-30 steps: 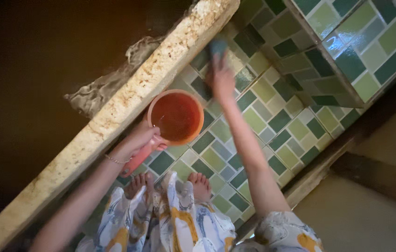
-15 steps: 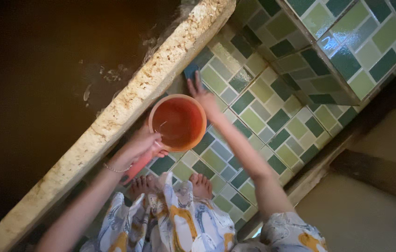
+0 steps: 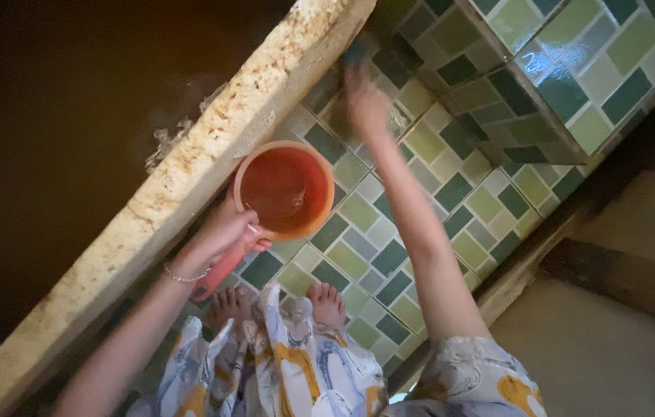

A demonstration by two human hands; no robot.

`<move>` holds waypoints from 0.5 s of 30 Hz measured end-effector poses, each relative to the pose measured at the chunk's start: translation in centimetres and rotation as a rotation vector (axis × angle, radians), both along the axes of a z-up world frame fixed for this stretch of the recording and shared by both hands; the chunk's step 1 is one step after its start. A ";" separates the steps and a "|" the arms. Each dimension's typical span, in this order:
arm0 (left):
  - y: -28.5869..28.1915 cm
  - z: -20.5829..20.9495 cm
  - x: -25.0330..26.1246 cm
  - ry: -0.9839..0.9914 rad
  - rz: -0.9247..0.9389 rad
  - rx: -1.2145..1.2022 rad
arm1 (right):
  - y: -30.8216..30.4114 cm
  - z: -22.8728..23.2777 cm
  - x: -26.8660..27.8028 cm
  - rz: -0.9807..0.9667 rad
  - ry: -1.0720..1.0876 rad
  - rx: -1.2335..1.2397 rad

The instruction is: The person scrubs green and white tiled walls with a blue sponge, repeatedly scooping water from a large basin with an orange scoop and pouring it onto the tiles to rinse the surface.

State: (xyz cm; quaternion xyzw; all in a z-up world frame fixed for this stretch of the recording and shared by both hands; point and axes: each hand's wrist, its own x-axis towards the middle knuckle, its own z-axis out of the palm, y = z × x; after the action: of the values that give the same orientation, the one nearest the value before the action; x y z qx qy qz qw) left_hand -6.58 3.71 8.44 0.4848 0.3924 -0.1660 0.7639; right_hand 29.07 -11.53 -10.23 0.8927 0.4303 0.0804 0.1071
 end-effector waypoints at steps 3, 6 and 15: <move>0.3 1.1 0.0 -0.015 -0.005 -0.002 | -0.3 0.3 -10.7 0.012 0.430 0.065; 0.3 1.4 -0.6 0.008 -0.049 0.012 | -2.0 2.4 -14.5 0.480 0.463 0.353; 0.1 0.3 -2.3 0.076 -0.044 0.042 | -3.4 6.8 -3.5 0.331 0.526 0.275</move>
State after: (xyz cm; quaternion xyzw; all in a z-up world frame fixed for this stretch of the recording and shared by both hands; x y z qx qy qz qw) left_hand -8.84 3.80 8.72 0.5026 0.4135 -0.1928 0.7343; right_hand 25.58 -14.95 -3.40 0.8071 0.5672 -0.0788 -0.1435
